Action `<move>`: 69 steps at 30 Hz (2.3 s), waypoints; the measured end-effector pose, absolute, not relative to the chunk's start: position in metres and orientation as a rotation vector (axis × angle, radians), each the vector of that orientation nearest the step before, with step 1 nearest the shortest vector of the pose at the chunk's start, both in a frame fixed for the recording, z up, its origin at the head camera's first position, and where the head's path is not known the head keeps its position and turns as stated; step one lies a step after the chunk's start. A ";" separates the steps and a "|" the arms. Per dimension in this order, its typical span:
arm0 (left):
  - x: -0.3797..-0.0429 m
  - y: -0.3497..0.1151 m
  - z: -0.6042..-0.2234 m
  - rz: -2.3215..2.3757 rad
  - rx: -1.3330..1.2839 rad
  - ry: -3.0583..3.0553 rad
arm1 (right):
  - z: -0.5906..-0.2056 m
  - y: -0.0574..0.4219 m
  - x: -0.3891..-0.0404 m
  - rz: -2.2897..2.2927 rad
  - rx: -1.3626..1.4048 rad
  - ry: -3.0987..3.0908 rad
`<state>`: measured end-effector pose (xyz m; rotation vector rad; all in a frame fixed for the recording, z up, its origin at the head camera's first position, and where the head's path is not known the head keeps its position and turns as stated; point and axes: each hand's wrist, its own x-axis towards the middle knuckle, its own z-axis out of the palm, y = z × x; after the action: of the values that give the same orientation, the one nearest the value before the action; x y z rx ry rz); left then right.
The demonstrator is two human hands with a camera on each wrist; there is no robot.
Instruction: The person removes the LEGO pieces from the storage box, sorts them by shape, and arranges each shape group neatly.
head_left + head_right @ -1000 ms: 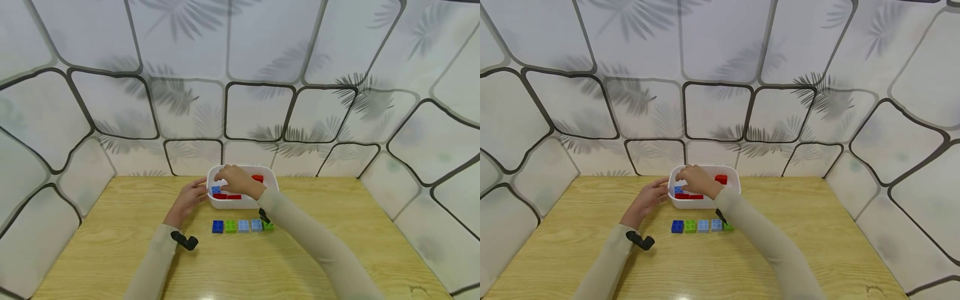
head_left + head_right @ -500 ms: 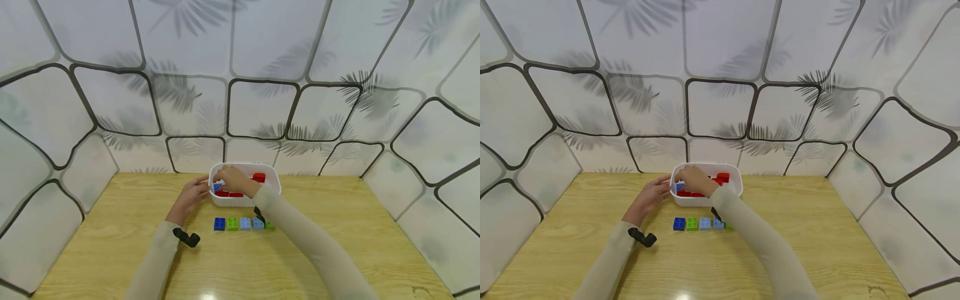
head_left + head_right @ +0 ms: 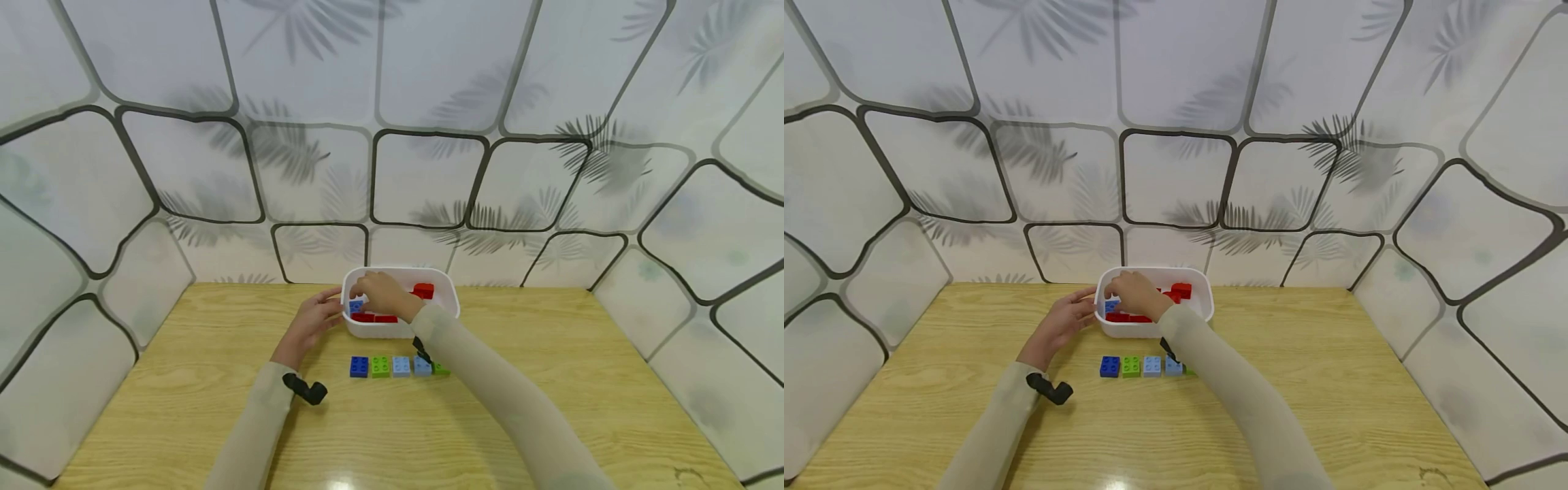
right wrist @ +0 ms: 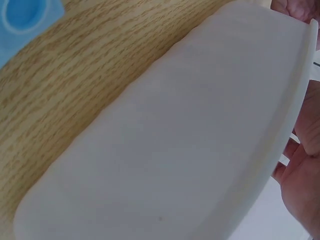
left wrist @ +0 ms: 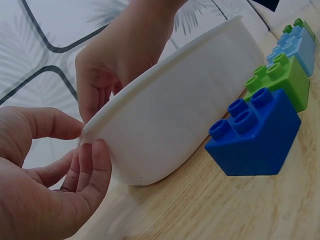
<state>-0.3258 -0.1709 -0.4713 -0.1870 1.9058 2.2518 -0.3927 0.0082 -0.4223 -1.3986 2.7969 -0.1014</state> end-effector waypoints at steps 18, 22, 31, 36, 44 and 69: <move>-0.326 -0.173 -0.470 2.252 -0.199 1.893 | -0.425 -0.003 -0.394 -0.117 -1.286 2.809; -0.326 -0.171 -0.469 2.254 -0.189 1.896 | -0.429 -0.003 -0.397 -0.089 -1.266 2.822; -0.325 -0.170 -0.470 2.271 -0.195 1.888 | -0.430 -0.007 -0.398 -0.092 -1.245 2.822; -0.324 -0.170 -0.469 2.275 -0.183 1.881 | -0.431 -0.010 -0.398 -0.046 -1.255 2.830; -0.324 -0.170 -0.467 2.277 -0.174 1.885 | -0.432 -0.010 -0.399 -0.056 -1.264 2.825; -0.321 -0.167 -0.467 2.262 -0.194 1.905 | -0.398 0.048 -0.362 -0.042 -1.775 2.891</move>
<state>-0.3207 -0.1672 -0.4667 -0.1937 1.9046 2.2616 -0.3620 0.0485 -0.3978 -1.7750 2.8906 -0.0416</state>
